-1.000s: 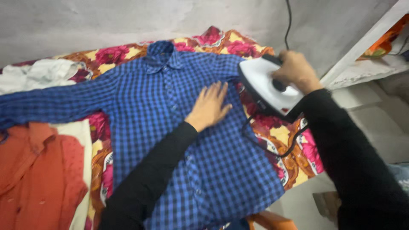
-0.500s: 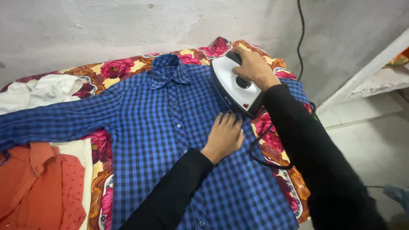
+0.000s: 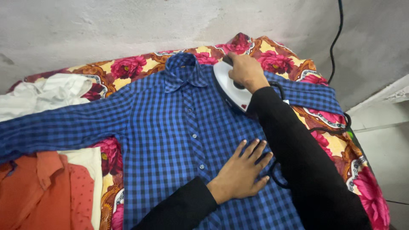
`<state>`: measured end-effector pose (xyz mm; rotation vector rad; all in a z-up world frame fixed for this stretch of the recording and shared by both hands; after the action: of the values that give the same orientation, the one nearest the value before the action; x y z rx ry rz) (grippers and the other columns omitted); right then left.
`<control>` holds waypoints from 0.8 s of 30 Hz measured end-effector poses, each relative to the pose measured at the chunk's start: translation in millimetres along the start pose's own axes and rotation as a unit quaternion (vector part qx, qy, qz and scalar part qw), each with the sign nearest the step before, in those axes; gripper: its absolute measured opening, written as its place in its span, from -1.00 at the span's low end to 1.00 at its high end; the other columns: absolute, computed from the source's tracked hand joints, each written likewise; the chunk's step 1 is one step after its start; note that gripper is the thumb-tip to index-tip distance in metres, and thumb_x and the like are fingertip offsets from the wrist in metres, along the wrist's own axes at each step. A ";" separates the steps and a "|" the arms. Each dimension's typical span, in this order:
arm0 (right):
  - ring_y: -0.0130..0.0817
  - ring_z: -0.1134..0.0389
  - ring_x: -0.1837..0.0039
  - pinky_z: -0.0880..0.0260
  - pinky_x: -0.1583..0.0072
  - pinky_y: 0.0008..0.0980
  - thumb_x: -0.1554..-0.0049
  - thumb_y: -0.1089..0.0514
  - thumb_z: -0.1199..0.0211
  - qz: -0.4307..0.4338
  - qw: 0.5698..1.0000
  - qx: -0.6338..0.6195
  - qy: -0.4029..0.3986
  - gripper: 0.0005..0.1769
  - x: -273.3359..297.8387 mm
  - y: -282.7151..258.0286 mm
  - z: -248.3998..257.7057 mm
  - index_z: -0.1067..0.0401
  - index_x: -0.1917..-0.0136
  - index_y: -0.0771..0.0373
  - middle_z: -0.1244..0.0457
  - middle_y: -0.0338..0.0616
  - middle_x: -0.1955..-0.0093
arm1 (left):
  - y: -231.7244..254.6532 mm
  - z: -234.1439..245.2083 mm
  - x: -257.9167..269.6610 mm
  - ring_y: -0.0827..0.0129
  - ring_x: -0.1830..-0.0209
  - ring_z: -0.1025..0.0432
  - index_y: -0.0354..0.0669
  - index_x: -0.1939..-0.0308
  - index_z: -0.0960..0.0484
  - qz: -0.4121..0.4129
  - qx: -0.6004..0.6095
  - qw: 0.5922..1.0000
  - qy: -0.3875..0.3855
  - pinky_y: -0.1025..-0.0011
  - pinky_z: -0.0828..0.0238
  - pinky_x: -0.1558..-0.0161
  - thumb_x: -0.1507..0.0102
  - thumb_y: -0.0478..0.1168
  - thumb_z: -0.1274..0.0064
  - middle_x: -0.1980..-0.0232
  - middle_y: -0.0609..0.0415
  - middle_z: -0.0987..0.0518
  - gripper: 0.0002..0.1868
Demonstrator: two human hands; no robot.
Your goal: The person irons a blue checkered shirt laid out on a floral-patterned bed. They use a white electric iron to smooth the front, sleeves, and collar, adjusting the fabric with their left hand. The person also buttons the top button of the shirt during the process.
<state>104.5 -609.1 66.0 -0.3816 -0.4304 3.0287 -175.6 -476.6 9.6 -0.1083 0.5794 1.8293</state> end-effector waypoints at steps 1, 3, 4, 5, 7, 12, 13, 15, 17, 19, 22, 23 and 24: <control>0.21 -0.40 -0.17 -0.39 -0.17 0.13 0.01 0.15 -0.24 -0.005 1.000 0.004 -0.006 -0.38 -6.6 2.4 -3.9 -0.40 -0.36 0.07 -0.38 0.20 -0.09 | 1.4 -2.4 -0.5 -0.11 -0.67 0.04 -0.30 -0.47 -0.37 0.002 0.003 1.000 -0.005 -0.12 0.25 -0.59 -0.33 0.12 0.12 -0.59 -0.36 -0.21 -0.26; 0.25 -0.40 -0.12 -0.40 -0.14 0.15 0.02 0.17 -0.22 -0.008 1.000 0.012 0.013 -0.31 -18.7 1.5 -5.2 -0.36 -0.42 0.06 -0.38 0.25 -0.05 | -1.8 0.5 1.4 -0.11 -0.69 0.03 -0.30 -0.43 -0.41 0.003 -0.004 1.000 -0.019 -0.11 0.25 -0.61 -0.31 0.13 0.10 -0.58 -0.35 -0.22 -0.27; 0.26 -0.40 -0.10 -0.40 -0.12 0.15 0.03 0.18 -0.21 -0.004 0.999 0.019 0.029 -0.27 -27.9 0.4 0.8 -0.34 -0.45 0.05 -0.37 0.27 -0.03 | -4.0 0.2 -0.7 -0.13 -0.69 0.03 -0.30 -0.41 -0.43 0.008 -0.001 0.999 -0.037 -0.12 0.25 -0.60 -0.32 0.13 0.10 -0.58 -0.34 -0.23 -0.29; 0.26 -0.40 -0.09 -0.40 -0.13 0.14 0.02 0.16 -0.22 -0.001 0.999 0.022 0.029 -0.29 -32.6 -0.6 3.6 -0.35 -0.43 0.05 -0.37 0.28 -0.03 | -4.0 -0.8 -1.0 -0.14 -0.69 0.03 -0.30 -0.38 -0.46 0.013 0.002 0.998 -0.054 -0.13 0.26 -0.60 -0.32 0.13 0.10 -0.57 -0.34 -0.24 -0.31; 0.25 -0.40 -0.08 -0.40 -0.13 0.13 0.01 0.13 -0.24 0.001 0.999 0.030 0.019 -0.34 -29.3 -2.7 3.9 -0.39 -0.40 0.04 -0.38 0.29 -0.01 | -3.7 1.0 -1.5 -0.14 -0.69 0.02 -0.30 -0.37 -0.47 0.013 0.000 0.999 -0.050 -0.14 0.25 -0.60 -0.32 0.13 0.09 -0.57 -0.33 -0.25 -0.31; 0.12 -0.47 -0.03 -0.45 -0.12 0.02 0.05 0.18 -0.22 -0.008 0.998 -0.034 -0.059 -0.27 8.4 -9.6 11.3 -0.34 -0.43 0.10 -0.39 0.24 -0.04 | -0.7 -0.2 1.5 -0.16 -0.62 -0.01 -0.31 -0.42 -0.42 -0.013 -0.002 1.000 -0.002 -0.15 0.22 -0.54 -0.29 0.11 0.06 -0.56 -0.39 -0.21 -0.27; 0.10 -0.50 0.00 -0.46 -0.13 -0.02 0.05 0.19 -0.20 -0.028 0.995 -0.046 -0.086 -0.24 17.6 -12.2 12.9 -0.31 -0.46 0.09 -0.39 0.24 -0.03 | 0.1 -2.1 0.7 -0.15 -0.62 -0.02 -0.30 -0.42 -0.42 -0.009 -0.004 1.000 -0.002 -0.14 0.21 -0.55 -0.29 0.09 0.06 -0.56 -0.39 -0.21 -0.28; 0.07 -0.49 -0.03 -0.48 -0.13 -0.06 0.07 0.19 -0.22 -0.026 0.994 -0.061 -0.083 -0.24 38.0 -20.6 23.3 -0.34 -0.44 0.07 -0.40 0.20 -0.04 | 0.0 -3.3 1.9 -0.14 -0.62 -0.04 -0.27 -0.43 -0.42 0.001 -0.012 1.000 -0.004 -0.13 0.18 -0.56 -0.28 0.06 0.05 -0.56 -0.38 -0.22 -0.30; 0.08 -0.47 -0.08 -0.47 -0.15 -0.06 0.07 0.18 -0.25 0.008 0.996 -0.055 -0.074 -0.26 54.5 -30.2 30.2 -0.36 -0.42 0.08 -0.39 0.19 -0.07 | 5.0 -2.1 5.6 -0.12 -0.64 -0.05 -0.25 -0.43 -0.42 0.006 -0.032 0.999 0.013 -0.14 0.17 -0.58 -0.30 0.03 0.06 -0.58 -0.35 -0.22 -0.33; 0.12 -0.43 -0.14 -0.42 -0.18 -0.03 0.05 0.15 -0.29 0.073 0.996 -0.031 -0.051 -0.30 64.4 -41.7 35.0 -0.38 -0.40 0.13 -0.38 0.21 -0.10 | 12.1 -0.1 11.9 -0.13 -0.65 -0.04 -0.25 -0.43 -0.40 0.005 -0.036 0.999 0.018 -0.16 0.18 -0.58 -0.31 0.02 0.06 -0.59 -0.35 -0.21 -0.34; 0.17 -0.40 -0.16 -0.41 -0.17 -0.01 0.08 0.12 -0.34 0.112 0.991 -0.034 -0.071 -0.25 73.6 -53.7 28.9 -0.33 -0.41 0.15 -0.36 0.23 -0.13 | 19.8 5.7 25.0 -0.19 -0.63 0.01 -0.30 -0.45 -0.34 -0.001 -0.018 1.000 0.004 -0.24 0.23 -0.53 -0.31 0.05 0.08 -0.58 -0.39 -0.16 -0.29; 0.19 -0.39 -0.16 -0.40 -0.17 0.02 0.06 0.13 -0.32 0.086 0.994 -0.029 -0.061 -0.26 73.4 -53.0 27.7 -0.33 -0.41 0.13 -0.36 0.24 -0.13 | 19.2 6.4 26.2 -0.21 -0.63 0.03 -0.30 -0.47 -0.32 0.001 -0.008 1.000 -0.002 -0.26 0.25 -0.51 -0.32 0.06 0.09 -0.57 -0.40 -0.15 -0.28; 0.21 -0.38 -0.16 -0.39 -0.17 0.04 0.05 0.13 -0.31 0.059 0.996 -0.026 -0.056 -0.27 75.9 -52.4 23.0 -0.33 -0.42 0.11 -0.35 0.25 -0.13 | 19.9 4.6 29.0 -0.24 -0.62 0.05 -0.31 -0.48 -0.30 0.005 0.006 1.000 -0.010 -0.29 0.27 -0.49 -0.33 0.07 0.11 -0.57 -0.42 -0.13 -0.26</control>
<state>26.5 -558.0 84.3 -0.2489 -0.5135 3.1702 -202.7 -453.7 10.0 -0.0791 0.5779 1.8353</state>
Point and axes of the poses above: each hand's wrist, its own x-axis away from the middle knuckle, its own z-axis out of the back of the hand, y = z × x, the point moved 8 cm from there along -x, towards the middle knuckle
